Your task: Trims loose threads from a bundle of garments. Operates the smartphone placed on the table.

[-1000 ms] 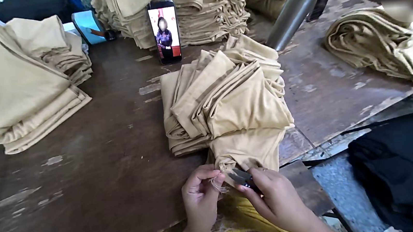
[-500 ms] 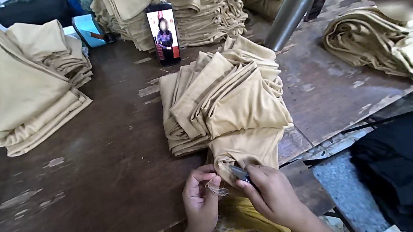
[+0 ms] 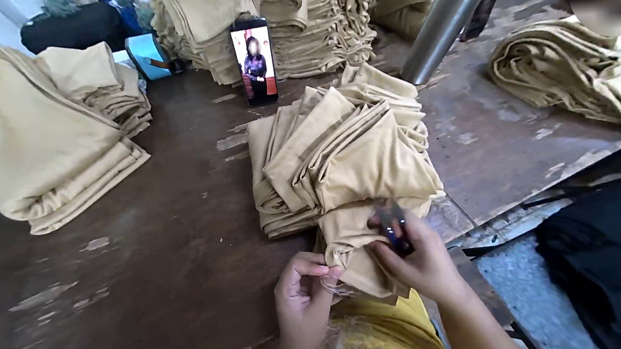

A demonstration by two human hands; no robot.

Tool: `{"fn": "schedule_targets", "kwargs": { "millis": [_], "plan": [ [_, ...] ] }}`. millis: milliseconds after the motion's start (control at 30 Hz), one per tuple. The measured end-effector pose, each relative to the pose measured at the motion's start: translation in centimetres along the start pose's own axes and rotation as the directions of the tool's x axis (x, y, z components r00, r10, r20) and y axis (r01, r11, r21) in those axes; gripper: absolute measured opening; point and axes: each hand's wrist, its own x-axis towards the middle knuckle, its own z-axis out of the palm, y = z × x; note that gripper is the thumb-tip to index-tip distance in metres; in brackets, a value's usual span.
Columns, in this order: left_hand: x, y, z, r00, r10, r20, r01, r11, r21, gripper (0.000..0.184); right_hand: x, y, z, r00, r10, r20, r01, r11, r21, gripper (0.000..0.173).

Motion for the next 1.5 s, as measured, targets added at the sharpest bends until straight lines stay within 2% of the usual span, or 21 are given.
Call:
{"fn": "schedule_targets", "kwargs": {
  "millis": [100, 133, 200, 267, 300, 400, 433, 533, 633, 700, 767, 833, 900, 967, 1100, 1233, 1367, 1500],
  "plan": [
    [0.5, 0.3, -1.8, 0.976, 0.157, 0.151, -0.193, 0.946, 0.262, 0.009, -0.4, -0.2, -2.1, 0.998, -0.048, -0.035, 0.057, 0.955, 0.292, 0.019],
    [0.7, 0.4, -2.3, 0.956, 0.191, 0.222, -0.260, 0.904, 0.339, 0.009, -0.6, -0.4, -2.7, 0.996, -0.064, -0.057, 0.080, 0.940, 0.331, 0.016],
    [1.2, 0.9, -3.1, 0.923, 0.175, 0.343, -0.321, 0.842, 0.434, 0.007, -0.9, -0.4, -3.5, 0.995, -0.071, -0.073, 0.092, 0.936, 0.339, 0.012],
    [1.5, 1.4, -3.5, 0.903, 0.136, 0.408, -0.340, 0.807, 0.483, 0.008, -1.4, -0.2, -3.6, 0.997, -0.069, -0.021, 0.072, 0.970, 0.232, 0.005],
    [1.6, 1.5, -3.6, 0.896, 0.129, 0.425, -0.346, 0.802, 0.487, 0.008, -1.6, -0.3, -3.4, 0.997, -0.073, 0.015, 0.069, 0.982, 0.173, 0.008],
    [1.7, 1.6, -3.2, 0.889, 0.153, 0.431, -0.363, 0.810, 0.461, 0.008, -1.4, -1.0, -1.8, 0.988, -0.129, 0.081, 0.125, 0.990, 0.064, 0.037],
    [1.7, 1.5, -3.1, 0.890, 0.168, 0.424, -0.368, 0.813, 0.450, 0.007, -1.2, -1.1, -1.1, 0.983, -0.157, 0.094, 0.154, 0.987, 0.044, 0.039],
    [1.7, 1.6, -3.0, 0.890, 0.199, 0.409, -0.393, 0.790, 0.470, 0.008, -0.8, -0.8, -0.2, 0.969, -0.234, 0.073, 0.231, 0.971, 0.057, 0.013],
    [1.5, 1.6, -3.4, 0.884, 0.172, 0.434, -0.405, 0.747, 0.527, 0.010, -0.6, -0.7, -1.5, 0.973, -0.233, 0.009, 0.230, 0.967, 0.108, 0.010],
    [1.4, 1.6, -3.6, 0.866, 0.117, 0.487, -0.411, 0.721, 0.557, 0.010, -0.8, -0.6, -2.1, 0.982, -0.163, 0.096, 0.162, 0.987, 0.025, 0.002],
    [1.5, 1.7, -3.8, 0.848, 0.067, 0.526, -0.412, 0.708, 0.573, 0.012, -1.1, -0.7, -2.0, 0.962, -0.081, 0.262, 0.114, 0.987, -0.113, 0.014],
    [1.6, 1.9, -4.2, 0.850, 0.032, 0.525, -0.385, 0.718, 0.580, 0.014, -1.3, -1.0, -1.3, 0.926, -0.054, 0.373, 0.141, 0.967, -0.210, 0.026],
    [1.6, 2.1, -4.5, 0.874, 0.003, 0.486, -0.323, 0.752, 0.575, 0.013, -1.4, -1.2, -0.8, 0.915, -0.085, 0.393, 0.206, 0.939, -0.276, 0.047],
    [1.5, 2.2, -4.3, 0.905, -0.020, 0.425, -0.252, 0.780, 0.573, 0.010, -1.4, -1.2, -0.5, 0.908, -0.116, 0.403, 0.260, 0.910, -0.324, 0.056],
    [1.5, 1.7, -3.9, 0.936, -0.011, 0.352, -0.213, 0.780, 0.589, 0.007, -1.1, -1.7, 0.0, 0.901, -0.128, 0.415, 0.315, 0.851, -0.420, 0.059],
    [1.5, 1.7, -3.9, 0.944, 0.033, 0.329, -0.215, 0.818, 0.534, 0.004, -1.1, -2.0, 0.4, 0.903, -0.137, 0.407, 0.338, 0.811, -0.477, 0.062],
    [1.5, 1.5, -4.1, 0.932, 0.079, 0.353, -0.250, 0.844, 0.474, 0.007, -1.1, -2.0, 0.6, 0.908, -0.144, 0.393, 0.337, 0.809, -0.481, 0.062],
    [1.3, 1.2, -4.0, 0.946, 0.103, 0.306, -0.246, 0.845, 0.475, 0.005, -1.0, -1.9, 0.4, 0.901, -0.149, 0.408, 0.343, 0.821, -0.457, 0.062]
  ]
}}
